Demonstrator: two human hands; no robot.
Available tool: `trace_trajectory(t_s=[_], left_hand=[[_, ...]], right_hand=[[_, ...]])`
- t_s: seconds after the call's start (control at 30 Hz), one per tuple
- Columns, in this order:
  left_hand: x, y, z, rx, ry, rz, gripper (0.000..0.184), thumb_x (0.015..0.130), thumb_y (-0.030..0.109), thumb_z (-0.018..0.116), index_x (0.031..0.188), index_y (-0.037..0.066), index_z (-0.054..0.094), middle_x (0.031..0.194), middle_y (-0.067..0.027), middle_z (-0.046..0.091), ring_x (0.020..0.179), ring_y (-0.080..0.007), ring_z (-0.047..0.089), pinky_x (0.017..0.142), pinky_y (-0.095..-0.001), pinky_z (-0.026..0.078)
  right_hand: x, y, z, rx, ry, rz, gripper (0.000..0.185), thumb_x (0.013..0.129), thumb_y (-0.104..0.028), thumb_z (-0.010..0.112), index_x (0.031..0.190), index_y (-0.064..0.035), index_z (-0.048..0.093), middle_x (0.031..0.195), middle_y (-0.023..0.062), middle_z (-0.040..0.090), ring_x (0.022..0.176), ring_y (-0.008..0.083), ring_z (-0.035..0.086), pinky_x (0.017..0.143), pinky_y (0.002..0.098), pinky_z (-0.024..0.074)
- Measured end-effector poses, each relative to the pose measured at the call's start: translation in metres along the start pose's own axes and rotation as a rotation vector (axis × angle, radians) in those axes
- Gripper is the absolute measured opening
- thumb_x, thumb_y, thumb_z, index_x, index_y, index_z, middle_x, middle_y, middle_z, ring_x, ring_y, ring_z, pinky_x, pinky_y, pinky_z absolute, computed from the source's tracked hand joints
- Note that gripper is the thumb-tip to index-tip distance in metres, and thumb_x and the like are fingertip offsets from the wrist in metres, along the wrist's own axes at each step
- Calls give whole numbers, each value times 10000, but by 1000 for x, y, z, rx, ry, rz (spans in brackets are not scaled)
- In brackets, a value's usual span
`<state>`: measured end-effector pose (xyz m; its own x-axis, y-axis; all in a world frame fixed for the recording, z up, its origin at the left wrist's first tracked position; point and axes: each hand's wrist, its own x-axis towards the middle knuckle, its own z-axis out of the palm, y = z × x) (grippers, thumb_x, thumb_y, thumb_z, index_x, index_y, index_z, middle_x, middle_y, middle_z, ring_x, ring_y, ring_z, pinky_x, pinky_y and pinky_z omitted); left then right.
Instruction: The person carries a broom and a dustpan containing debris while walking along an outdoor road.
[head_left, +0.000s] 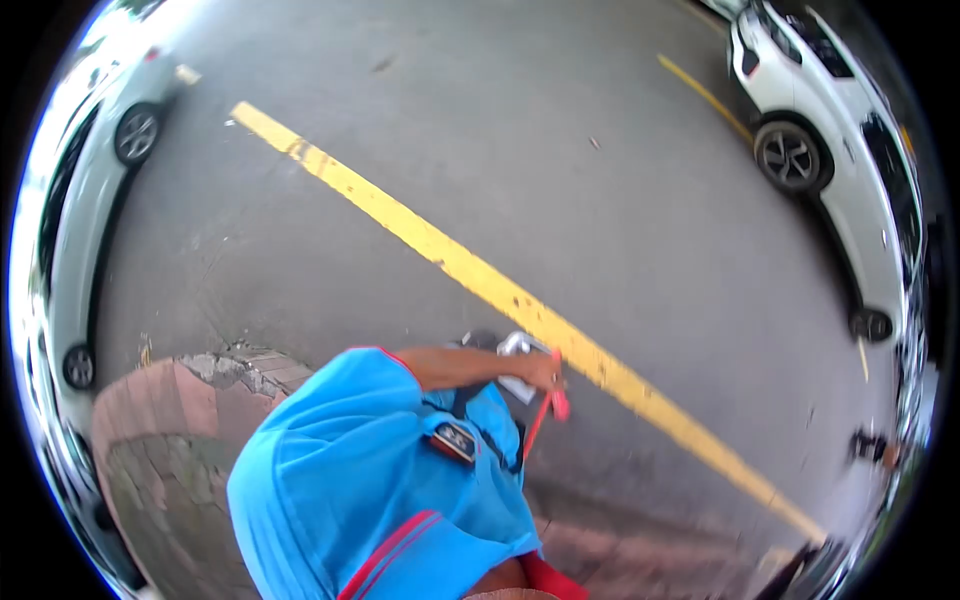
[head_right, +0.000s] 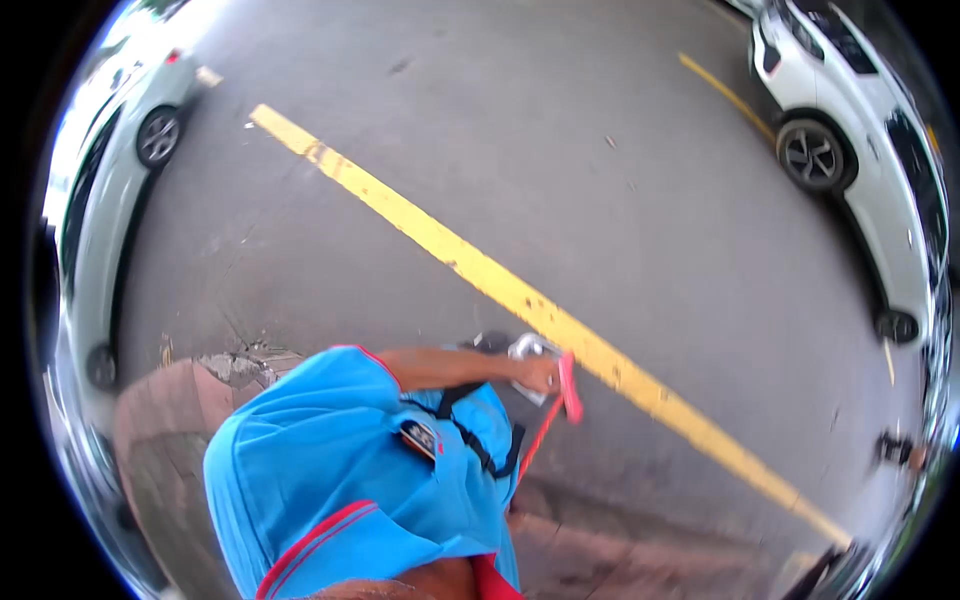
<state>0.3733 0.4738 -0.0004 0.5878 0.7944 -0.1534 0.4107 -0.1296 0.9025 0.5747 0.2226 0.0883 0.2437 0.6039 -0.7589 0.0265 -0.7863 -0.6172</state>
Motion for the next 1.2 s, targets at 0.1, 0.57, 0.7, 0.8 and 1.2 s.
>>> trace_trajectory(t_s=[0.1, 0.57, 0.7, 0.8, 1.2], left_hand=[[-5, 12, -11, -112, 70, 204, 331, 808, 292, 564, 653, 8, 634, 635, -188, 607, 565, -276, 594, 563, -402, 465], [7, 33, -34, -41, -265, -27, 284, 812, 212, 489, 646, 21, 616, 589, -75, 611, 580, -172, 567, 614, -348, 462], [9, 37, -36, -42, -274, -62, 314, 841, 272, 510, 717, 16, 642, 614, -113, 613, 613, -229, 574, 647, -364, 460], [8, 36, -36, -38, -253, -18, 341, 853, 314, 529, 785, 7, 661, 651, -159, 613, 654, -291, 584, 685, -384, 461], [1, 13, -42, -76, -132, 33, 399, 886, 284, 534, 627, -11, 599, 519, -75, 528, 518, -138, 455, 543, -346, 407]], right_hand=[[-66, 22, 7, 62, 84, 67, 538, 768, -46, 550, 1301, -38, 479, 638, 56, 566, 433, 119, 495, 376, 244, 390], [31, 17, 3, 322, 331, 156, 552, 774, 10, 524, 1318, -40, 438, 571, 27, 497, 382, 116, 444, 343, 256, 359], [32, 41, 15, 253, 292, 153, 531, 788, -29, 538, 1312, -41, 447, 551, 30, 493, 380, 126, 451, 337, 268, 363], [19, 90, 34, -70, 236, 37, 556, 798, -57, 581, 1332, -23, 429, 665, 87, 605, 490, 130, 545, 422, 280, 437], [-68, 14, 38, 333, 174, 200, 551, 766, -4, 524, 1313, -27, 465, 630, 56, 575, 417, 104, 490, 349, 235, 359]])
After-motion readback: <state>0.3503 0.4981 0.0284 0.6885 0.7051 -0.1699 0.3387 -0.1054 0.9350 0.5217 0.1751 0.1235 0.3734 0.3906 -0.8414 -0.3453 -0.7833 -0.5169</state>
